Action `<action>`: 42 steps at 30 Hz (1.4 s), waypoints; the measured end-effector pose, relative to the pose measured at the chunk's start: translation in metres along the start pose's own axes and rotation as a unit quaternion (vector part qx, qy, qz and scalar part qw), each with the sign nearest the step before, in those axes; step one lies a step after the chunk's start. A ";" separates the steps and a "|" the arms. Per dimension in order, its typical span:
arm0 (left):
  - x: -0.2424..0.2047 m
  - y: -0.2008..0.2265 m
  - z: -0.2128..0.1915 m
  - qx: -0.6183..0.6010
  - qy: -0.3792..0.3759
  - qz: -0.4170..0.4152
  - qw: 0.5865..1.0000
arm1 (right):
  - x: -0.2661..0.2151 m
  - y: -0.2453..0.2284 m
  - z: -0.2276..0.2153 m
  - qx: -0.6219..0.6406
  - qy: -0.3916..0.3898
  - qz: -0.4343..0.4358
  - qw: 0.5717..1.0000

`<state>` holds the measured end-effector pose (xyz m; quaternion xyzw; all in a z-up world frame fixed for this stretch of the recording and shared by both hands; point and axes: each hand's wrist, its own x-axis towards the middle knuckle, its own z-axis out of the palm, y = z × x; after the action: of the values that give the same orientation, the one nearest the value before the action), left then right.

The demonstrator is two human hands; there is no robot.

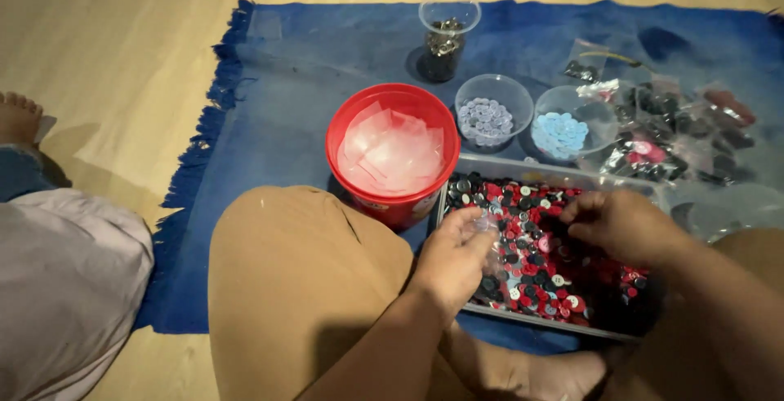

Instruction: Sorting and placing small buttons into a plastic bag while sitting on the floor.

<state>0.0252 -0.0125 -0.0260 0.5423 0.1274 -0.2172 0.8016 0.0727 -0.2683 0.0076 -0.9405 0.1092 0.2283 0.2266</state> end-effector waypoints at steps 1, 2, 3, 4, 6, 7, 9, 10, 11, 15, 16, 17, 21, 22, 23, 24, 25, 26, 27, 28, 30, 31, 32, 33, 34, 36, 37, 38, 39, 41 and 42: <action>-0.006 0.003 0.000 0.003 0.003 -0.004 1.000 | 0.002 0.002 0.007 0.003 -0.005 0.000 1.000; -0.012 0.006 -0.001 0.016 -0.020 0.026 0.999 | 0.003 0.004 0.014 -0.046 0.016 -0.014 0.999; -0.018 0.012 -0.001 0.027 -0.042 0.058 0.997 | 0.005 0.002 0.019 -0.097 0.039 -0.030 0.994; -0.018 0.009 -0.001 0.029 -0.039 0.056 0.997 | 0.005 0.001 0.026 -0.095 0.035 -0.032 0.994; -0.015 0.004 -0.001 0.102 -0.030 0.086 0.991 | 0.007 -0.004 0.039 -0.093 0.070 -0.122 0.986; -0.017 0.006 -0.001 0.104 -0.026 0.084 0.991 | 0.012 -0.002 0.047 -0.090 0.067 -0.124 0.986; -0.019 0.009 -0.002 0.218 -0.012 0.103 0.971 | 0.022 0.001 0.062 -0.194 0.060 -0.185 0.961; -0.022 0.010 -0.003 0.219 -0.008 0.100 0.971 | 0.023 -0.001 0.065 -0.193 0.056 -0.188 0.961; -0.023 0.011 -0.003 0.195 -0.018 0.106 0.975 | 0.022 -0.002 0.066 -0.211 0.050 -0.178 0.960; -0.024 0.014 0.002 0.224 0.016 0.136 0.965 | -0.008 -0.039 0.035 -0.120 -0.013 0.008 0.993; -0.021 0.010 0.001 0.225 0.011 0.135 0.965 | -0.002 -0.029 0.033 -0.118 -0.011 0.012 0.993; -0.018 0.005 0.001 0.163 -0.018 0.109 0.980 | 0.003 -0.018 0.030 0.013 -0.015 0.024 1.000; -0.011 -0.009 -0.002 0.260 -0.041 0.136 0.955 | 0.003 -0.003 0.013 0.214 -0.040 0.068 0.974; -0.010 -0.009 -0.002 0.262 -0.044 0.137 0.954 | -0.005 -0.012 0.008 0.216 -0.038 0.069 0.973; -0.011 -0.009 -0.003 0.325 -0.041 0.159 0.931 | -0.012 -0.022 0.004 0.200 -0.051 0.048 0.977; -0.012 -0.009 -0.004 0.386 -0.037 0.180 0.904 | -0.019 -0.032 0.000 0.183 -0.064 0.027 0.981; -0.015 -0.004 -0.003 0.387 -0.036 0.180 0.904 | -0.024 -0.039 0.004 0.183 -0.065 0.026 0.981; -0.018 0.001 -0.003 0.377 -0.037 0.158 0.912 | -0.028 -0.046 0.008 0.209 -0.073 -0.037 0.974; -0.021 0.006 -0.002 0.368 -0.039 0.137 0.919 | -0.033 -0.053 0.013 0.235 -0.079 -0.098 0.964; -0.021 0.007 -0.001 0.369 -0.040 0.137 0.918 | -0.037 -0.061 0.014 0.236 -0.079 -0.098 0.963; -0.023 0.008 -0.001 0.350 -0.050 0.139 0.925 | -0.046 -0.076 0.018 0.020 -0.030 -0.215 0.976; -0.025 0.008 -0.002 0.350 -0.048 0.137 0.926 | -0.049 -0.076 0.019 0.020 -0.033 -0.216 0.976; -0.027 0.009 -0.002 0.354 -0.049 0.141 0.923 | -0.051 -0.076 0.019 0.053 -0.013 -0.262 0.964; -0.026 0.011 -0.002 0.360 -0.052 0.147 0.920 | -0.053 -0.077 0.018 0.086 0.011 -0.307 0.948; -0.025 0.010 -0.003 0.361 -0.051 0.148 0.919 | -0.055 -0.079 0.016 0.086 0.011 -0.309 0.947; -0.021 0.007 -0.004 0.249 -0.078 0.112 0.959 | -0.059 -0.084 0.011 0.110 0.015 -0.293 0.950; -0.018 0.003 -0.005 0.251 -0.079 0.113 0.958 | -0.056 -0.081 0.012 0.112 0.017 -0.292 0.950; -0.014 -0.002 -0.006 0.307 -0.055 0.146 0.939 | -0.054 -0.077 0.014 0.069 0.009 -0.312 0.947; -0.013 -0.008 -0.008 0.359 -0.029 0.177 0.916 | -0.052 -0.074 0.017 0.025 -0.002 -0.331 0.943; -0.020 -0.001 -0.003 0.377 -0.022 0.174 0.909 | -0.052 -0.074 0.019 0.026 -0.014 -0.323 0.946; -0.022 0.003 0.000 0.395 -0.014 0.174 0.902 | -0.051 -0.074 0.020 0.026 -0.025 -0.316 0.948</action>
<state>0.0073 -0.0064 -0.0135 0.8250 -0.0764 -0.1145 0.5481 0.0431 -0.1894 0.0444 -0.9146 -0.1931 0.1661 0.3139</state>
